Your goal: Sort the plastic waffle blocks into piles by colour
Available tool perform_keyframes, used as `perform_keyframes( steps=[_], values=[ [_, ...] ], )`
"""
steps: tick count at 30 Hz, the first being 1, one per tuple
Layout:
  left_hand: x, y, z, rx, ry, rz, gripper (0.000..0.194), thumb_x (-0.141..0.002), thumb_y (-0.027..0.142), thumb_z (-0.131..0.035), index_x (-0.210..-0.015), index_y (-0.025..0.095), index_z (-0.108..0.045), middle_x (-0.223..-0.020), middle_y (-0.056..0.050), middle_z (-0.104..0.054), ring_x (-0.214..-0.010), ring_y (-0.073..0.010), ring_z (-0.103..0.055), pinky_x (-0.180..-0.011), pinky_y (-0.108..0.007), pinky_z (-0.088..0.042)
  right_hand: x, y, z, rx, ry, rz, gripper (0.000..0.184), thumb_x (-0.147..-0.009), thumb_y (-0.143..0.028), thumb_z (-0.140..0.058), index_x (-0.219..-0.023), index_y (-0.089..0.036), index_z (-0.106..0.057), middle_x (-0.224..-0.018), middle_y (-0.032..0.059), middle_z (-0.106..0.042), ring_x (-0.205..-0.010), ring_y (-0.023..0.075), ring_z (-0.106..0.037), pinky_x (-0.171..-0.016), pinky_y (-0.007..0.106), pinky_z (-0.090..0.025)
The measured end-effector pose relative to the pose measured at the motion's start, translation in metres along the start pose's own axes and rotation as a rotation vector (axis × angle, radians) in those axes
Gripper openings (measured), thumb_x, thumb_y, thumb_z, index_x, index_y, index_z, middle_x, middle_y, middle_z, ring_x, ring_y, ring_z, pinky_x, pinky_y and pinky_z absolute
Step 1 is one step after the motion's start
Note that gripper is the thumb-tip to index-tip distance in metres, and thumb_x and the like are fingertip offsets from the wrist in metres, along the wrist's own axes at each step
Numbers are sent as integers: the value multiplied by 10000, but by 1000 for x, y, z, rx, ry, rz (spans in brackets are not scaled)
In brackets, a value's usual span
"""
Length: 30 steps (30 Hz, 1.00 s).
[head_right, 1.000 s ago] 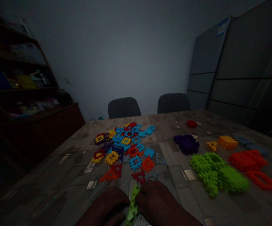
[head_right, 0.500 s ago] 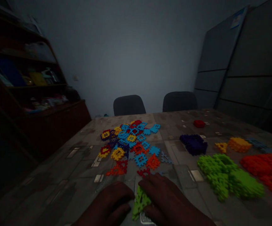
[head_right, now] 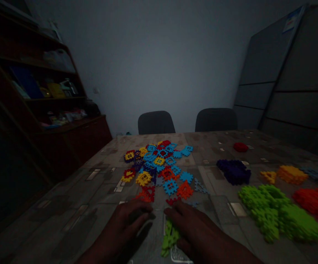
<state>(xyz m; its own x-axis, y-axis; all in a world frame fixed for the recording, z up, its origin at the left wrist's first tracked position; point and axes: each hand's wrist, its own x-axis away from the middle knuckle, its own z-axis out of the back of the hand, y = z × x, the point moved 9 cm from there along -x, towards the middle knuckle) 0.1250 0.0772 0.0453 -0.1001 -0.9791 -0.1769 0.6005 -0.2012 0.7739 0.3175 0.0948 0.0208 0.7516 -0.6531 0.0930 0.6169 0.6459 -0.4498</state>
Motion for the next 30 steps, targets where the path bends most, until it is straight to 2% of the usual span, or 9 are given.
perform_keyframes(
  steps=[5, 9, 13, 17, 22, 25, 27, 30],
  values=[
    [13, 15, -41, -143, -261, -151, 187, -890, 111, -633, -896, 189, -802, -915, -65, -806, -873, -227, -743, -818, -327, -531, -1, 7, -4, 4, -15, -13, 851, -864, -93, -697, -1668, -246, -462, -1712, 180, -414, -1558, 391, -424, -1244, 608, -384],
    [20, 19, -60, -214, -369, -224, 215, -834, 49, -705, -937, 201, -816, -939, -46, -829, -904, -232, -754, -856, -321, -527, 0, 6, -6, 33, -13, 5, 830, -863, -107, -710, -1653, -234, -489, -1690, 193, -452, -1534, 399, -462, -1232, 595, -414],
    [18, 20, -61, -244, -391, -209, 215, -829, 46, -723, -948, 196, -818, -955, -57, -840, -929, -247, -763, -865, -325, -528, -2, 5, -7, 36, 61, 57, 832, -850, -86, -711, -1638, -269, -511, -1646, 177, -529, -1485, 384, -532, -1204, 562, -464],
    [17, 21, -58, -230, -383, -203, 204, -862, 79, -705, -967, 212, -819, -971, -53, -841, -938, -244, -758, -875, -334, -526, -3, 9, -12, 58, 66, 63, 833, -839, -78, -711, -1626, -276, -520, -1584, 171, -599, -1419, 368, -598, -1169, 564, -495],
    [19, 10, -61, -171, -368, -158, 239, -826, 69, -677, -945, 228, -809, -943, -38, -829, -930, -242, -752, -866, -323, -533, -3, 1, -10, 24, 31, 29, 834, -828, -76, -710, -1621, -251, -520, -1586, 183, -591, -1418, 368, -589, -1171, 538, -486],
    [20, 0, -60, -153, -339, -111, 280, -808, 40, -660, -975, 223, -790, -971, -41, -795, -919, -230, -741, -838, -302, -540, -7, -10, -7, 58, -21, -7, 772, -802, -58, -691, -1550, -219, -592, -1477, 195, -664, -1315, 373, -651, -1092, 525, -535],
    [20, -1, -57, -136, -317, -113, 298, -825, 30, -640, -1017, 222, -762, -986, -36, -777, -914, -221, -729, -833, -296, -536, -9, -17, -7, 80, -67, -12, 759, -776, -27, -672, -1508, -222, -625, -1380, 175, -703, -1230, 358, -683, -1035, 503, -557],
    [17, 5, -46, -134, -294, -82, 261, -862, 24, -607, -986, 215, -734, -966, -30, -774, -914, -217, -723, -844, -294, -521, -11, -21, -8, 121, -89, 17, 759, -760, 0, -636, -1481, -236, -639, -1349, 168, -693, -1206, 351, -678, -1000, 479, -551]
  ],
)
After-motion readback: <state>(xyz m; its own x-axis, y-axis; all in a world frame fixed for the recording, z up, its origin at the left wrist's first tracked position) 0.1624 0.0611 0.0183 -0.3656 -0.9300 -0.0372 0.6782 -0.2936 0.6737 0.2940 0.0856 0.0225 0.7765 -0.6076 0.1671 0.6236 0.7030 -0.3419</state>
